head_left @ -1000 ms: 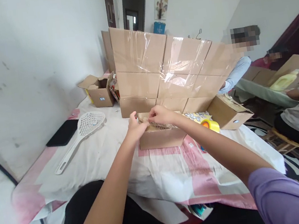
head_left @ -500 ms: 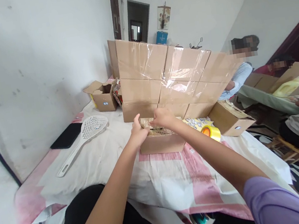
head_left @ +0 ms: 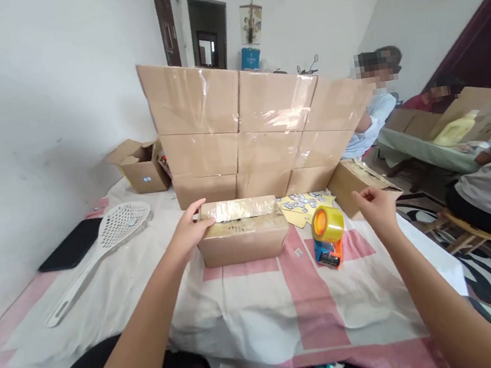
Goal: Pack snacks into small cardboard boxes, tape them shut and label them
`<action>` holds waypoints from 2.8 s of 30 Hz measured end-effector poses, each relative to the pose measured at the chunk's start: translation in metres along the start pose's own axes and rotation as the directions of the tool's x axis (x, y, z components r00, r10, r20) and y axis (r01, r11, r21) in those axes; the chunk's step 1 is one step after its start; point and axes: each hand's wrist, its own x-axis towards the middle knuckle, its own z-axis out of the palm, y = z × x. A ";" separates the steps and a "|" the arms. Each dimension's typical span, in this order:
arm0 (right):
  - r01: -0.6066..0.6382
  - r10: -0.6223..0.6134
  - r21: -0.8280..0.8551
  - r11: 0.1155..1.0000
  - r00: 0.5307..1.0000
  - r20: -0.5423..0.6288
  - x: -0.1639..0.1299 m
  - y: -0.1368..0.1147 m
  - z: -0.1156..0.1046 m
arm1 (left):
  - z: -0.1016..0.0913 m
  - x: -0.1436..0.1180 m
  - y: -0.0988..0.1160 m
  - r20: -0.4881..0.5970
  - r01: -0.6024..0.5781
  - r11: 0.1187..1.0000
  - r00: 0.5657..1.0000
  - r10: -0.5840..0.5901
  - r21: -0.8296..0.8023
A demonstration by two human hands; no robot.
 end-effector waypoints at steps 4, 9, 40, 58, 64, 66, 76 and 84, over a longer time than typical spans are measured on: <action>-0.029 0.035 -0.028 0.999 0.966 0.254 0.017 0.036 0.026 | 0.001 0.005 -0.005 -0.060 -0.058 0.996 0.996 0.061 0.061; 0.046 -0.010 -0.063 0.997 0.877 0.480 0.056 0.047 0.087 | 0.004 0.009 -0.012 -0.158 -0.167 0.965 0.967 0.200 0.202; 0.049 -0.030 -0.035 0.998 0.905 0.425 0.099 0.067 0.140 | 0.003 0.015 -0.008 -0.149 0.083 0.934 0.988 -0.032 0.347; -0.222 -0.228 0.769 0.599 0.874 0.429 -0.053 -0.058 0.033 | -0.006 0.013 -0.006 0.027 -0.028 0.984 0.999 0.024 0.177; 0.087 -0.522 0.715 0.694 0.745 0.416 -0.117 -0.057 0.062 | -0.011 0.018 -0.009 0.173 0.004 0.996 0.985 -0.020 0.094; 0.095 -0.555 0.726 0.681 0.714 0.427 -0.122 -0.048 0.069 | -0.011 0.018 -0.011 0.167 0.020 0.997 0.985 -0.032 0.075; 0.353 -0.742 0.727 0.589 0.594 0.312 -0.128 -0.042 0.068 | -0.005 0.015 -0.010 0.089 0.081 0.997 0.993 -0.080 -0.012; 0.071 -0.573 0.786 0.614 0.725 0.382 -0.137 -0.044 0.080 | -0.003 0.015 -0.012 0.053 0.063 0.996 0.997 -0.060 -0.060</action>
